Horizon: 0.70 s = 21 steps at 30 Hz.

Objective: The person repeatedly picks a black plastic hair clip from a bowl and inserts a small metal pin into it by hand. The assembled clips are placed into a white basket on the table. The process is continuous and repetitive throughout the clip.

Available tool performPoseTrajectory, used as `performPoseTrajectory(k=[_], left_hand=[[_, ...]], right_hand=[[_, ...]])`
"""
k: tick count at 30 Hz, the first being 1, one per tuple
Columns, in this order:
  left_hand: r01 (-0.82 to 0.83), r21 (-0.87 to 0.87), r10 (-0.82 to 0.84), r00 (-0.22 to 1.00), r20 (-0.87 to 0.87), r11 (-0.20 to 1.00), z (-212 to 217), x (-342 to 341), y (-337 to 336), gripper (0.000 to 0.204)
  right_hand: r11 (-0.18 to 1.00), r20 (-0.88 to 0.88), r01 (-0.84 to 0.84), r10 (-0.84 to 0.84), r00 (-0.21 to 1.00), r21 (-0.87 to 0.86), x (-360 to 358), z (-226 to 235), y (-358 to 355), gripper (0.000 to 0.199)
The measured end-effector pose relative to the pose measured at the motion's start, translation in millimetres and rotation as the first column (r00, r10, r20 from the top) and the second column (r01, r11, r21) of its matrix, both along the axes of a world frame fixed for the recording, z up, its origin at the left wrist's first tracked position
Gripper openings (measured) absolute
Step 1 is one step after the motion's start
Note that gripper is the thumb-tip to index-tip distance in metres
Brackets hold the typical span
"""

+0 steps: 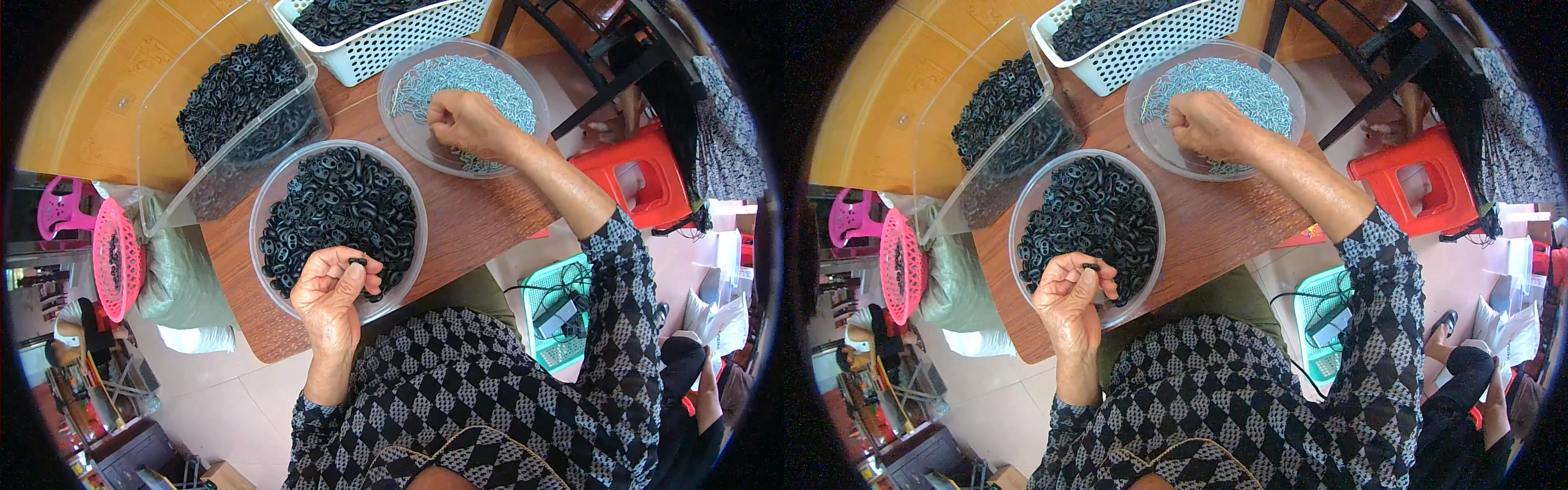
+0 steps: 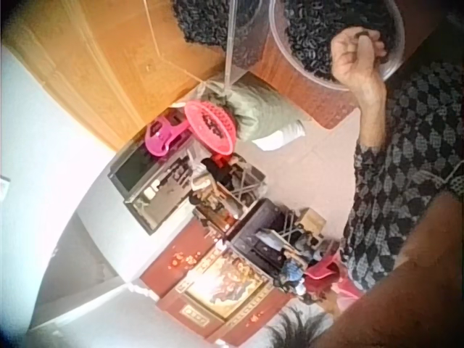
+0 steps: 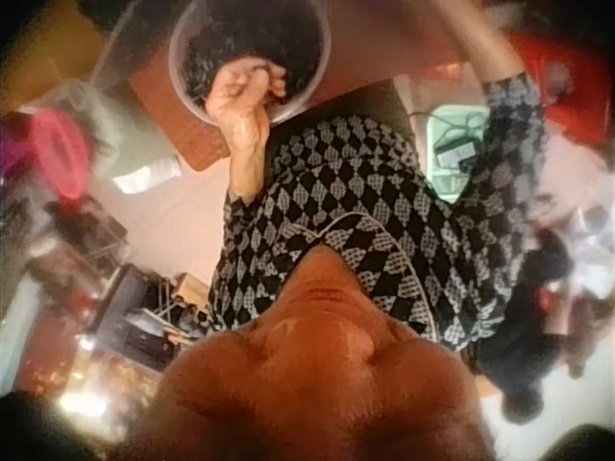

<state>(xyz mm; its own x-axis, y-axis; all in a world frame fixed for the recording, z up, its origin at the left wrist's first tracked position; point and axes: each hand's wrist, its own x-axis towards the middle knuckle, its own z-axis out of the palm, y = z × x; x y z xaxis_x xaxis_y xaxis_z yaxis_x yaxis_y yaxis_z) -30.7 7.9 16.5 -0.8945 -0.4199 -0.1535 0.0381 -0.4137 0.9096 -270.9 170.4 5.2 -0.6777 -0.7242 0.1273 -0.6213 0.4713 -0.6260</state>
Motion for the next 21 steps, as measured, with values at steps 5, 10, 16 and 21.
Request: performPoseTrajectory(k=[5,10,16,21], left_hand=[[0.040,-0.031,-0.039,0.999,0.019,0.999,3,-3,1,0.011],[0.090,-0.084,-0.085,0.994,0.062,0.992,26,-23,-2,0.010],[0.191,-0.018,-0.191,0.981,0.040,0.981,36,-59,-18,0.016],[0.248,-0.007,-0.246,0.966,0.085,0.969,34,-87,-20,0.010]], right_hand=[[0.986,0.161,0.036,-0.010,0.987,-0.160,-2,-7,5,0.017],[0.949,0.466,0.122,0.030,0.884,-0.292,4,4,7,0.020],[0.929,0.563,0.164,0.056,0.825,-0.332,6,13,10,0.023],[0.894,0.557,0.223,0.035,0.830,-0.389,8,3,11,0.023]])
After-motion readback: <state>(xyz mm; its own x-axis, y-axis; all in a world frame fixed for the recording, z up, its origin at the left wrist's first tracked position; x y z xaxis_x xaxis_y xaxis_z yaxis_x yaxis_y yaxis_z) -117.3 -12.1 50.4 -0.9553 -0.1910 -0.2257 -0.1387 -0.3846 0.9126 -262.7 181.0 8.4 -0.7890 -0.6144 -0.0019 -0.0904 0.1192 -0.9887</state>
